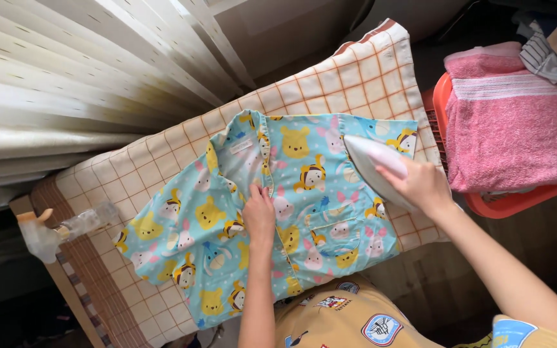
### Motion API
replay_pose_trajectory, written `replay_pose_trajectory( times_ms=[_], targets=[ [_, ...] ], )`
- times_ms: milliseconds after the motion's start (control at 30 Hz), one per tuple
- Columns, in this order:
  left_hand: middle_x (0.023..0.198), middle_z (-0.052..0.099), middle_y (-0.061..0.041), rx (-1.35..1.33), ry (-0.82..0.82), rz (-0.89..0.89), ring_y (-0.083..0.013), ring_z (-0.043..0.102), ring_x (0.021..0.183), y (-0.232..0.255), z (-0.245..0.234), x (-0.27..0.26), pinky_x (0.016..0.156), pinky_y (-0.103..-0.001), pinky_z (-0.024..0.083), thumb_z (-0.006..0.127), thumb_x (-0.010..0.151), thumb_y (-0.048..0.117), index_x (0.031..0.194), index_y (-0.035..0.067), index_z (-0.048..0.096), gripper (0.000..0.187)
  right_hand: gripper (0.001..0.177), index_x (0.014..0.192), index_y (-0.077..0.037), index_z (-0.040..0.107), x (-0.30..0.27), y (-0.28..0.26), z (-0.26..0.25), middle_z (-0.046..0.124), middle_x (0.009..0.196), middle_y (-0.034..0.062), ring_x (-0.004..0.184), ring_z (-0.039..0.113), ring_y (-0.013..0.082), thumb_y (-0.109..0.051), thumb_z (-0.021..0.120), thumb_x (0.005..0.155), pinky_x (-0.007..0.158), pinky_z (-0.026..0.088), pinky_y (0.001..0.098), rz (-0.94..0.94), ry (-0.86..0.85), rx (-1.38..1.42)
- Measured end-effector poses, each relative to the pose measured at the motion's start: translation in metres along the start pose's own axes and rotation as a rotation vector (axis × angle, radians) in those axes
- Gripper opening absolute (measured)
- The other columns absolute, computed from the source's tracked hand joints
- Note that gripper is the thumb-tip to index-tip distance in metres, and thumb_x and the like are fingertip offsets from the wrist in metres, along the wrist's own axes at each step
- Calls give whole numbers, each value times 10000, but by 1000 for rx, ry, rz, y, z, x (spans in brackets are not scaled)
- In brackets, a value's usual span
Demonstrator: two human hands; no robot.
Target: Ironing a light blue pajama shirt with cartoon characters.
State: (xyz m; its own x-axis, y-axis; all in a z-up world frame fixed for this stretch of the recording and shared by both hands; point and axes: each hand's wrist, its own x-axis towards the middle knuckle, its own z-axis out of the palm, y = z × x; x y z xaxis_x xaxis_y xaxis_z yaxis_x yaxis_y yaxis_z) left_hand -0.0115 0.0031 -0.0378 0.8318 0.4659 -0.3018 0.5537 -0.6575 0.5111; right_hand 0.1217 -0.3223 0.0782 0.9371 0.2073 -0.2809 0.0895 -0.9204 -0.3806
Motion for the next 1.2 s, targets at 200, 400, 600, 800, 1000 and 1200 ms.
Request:
replay_pose_trajectory(
  times_ms=[200,400,600,800,1000,1200],
  targets=[
    [789,705,-227,-27,-1,19,-459,673,737,0,-1,-2,619,-570,495,531,1045,252,1071,55,536,199,539,1010,-63,788,69,23,1,716,783,229,728,729,399,-597,715,981,634,581,485,-12,111,-116],
    [762,704,-219,-55,-7,-9,-458,672,729,0,-3,-1,612,-571,491,542,1043,270,1065,75,538,197,462,975,-193,810,36,-5,0,726,716,172,605,721,361,-615,711,816,586,584,462,-372,-122,-89],
    [761,705,-214,-54,34,21,-456,677,713,1,-5,-4,586,-568,500,546,1046,271,1075,76,528,198,496,679,-144,688,21,-53,40,638,532,151,489,660,338,-621,726,808,478,520,458,-577,-198,-311],
    [1062,701,-198,-220,184,197,-414,664,944,7,-34,-12,752,-495,528,590,1017,185,1168,37,570,212,646,861,-93,777,103,-121,22,673,561,111,435,641,259,-706,601,965,425,523,424,-357,-86,-304],
    [1148,627,-117,-123,539,272,-335,570,1121,-74,-99,5,1014,-484,408,595,982,134,1211,53,604,243,698,796,-89,802,55,-101,46,722,689,167,561,712,300,-764,636,862,575,587,409,-369,-372,-421],
    [1313,556,-117,226,534,253,-331,505,1258,-133,-135,56,1082,-577,297,652,950,214,1366,60,578,451,550,836,-181,765,33,-87,70,701,599,154,570,703,353,-714,676,735,531,561,470,-720,-374,-423]
  ],
)
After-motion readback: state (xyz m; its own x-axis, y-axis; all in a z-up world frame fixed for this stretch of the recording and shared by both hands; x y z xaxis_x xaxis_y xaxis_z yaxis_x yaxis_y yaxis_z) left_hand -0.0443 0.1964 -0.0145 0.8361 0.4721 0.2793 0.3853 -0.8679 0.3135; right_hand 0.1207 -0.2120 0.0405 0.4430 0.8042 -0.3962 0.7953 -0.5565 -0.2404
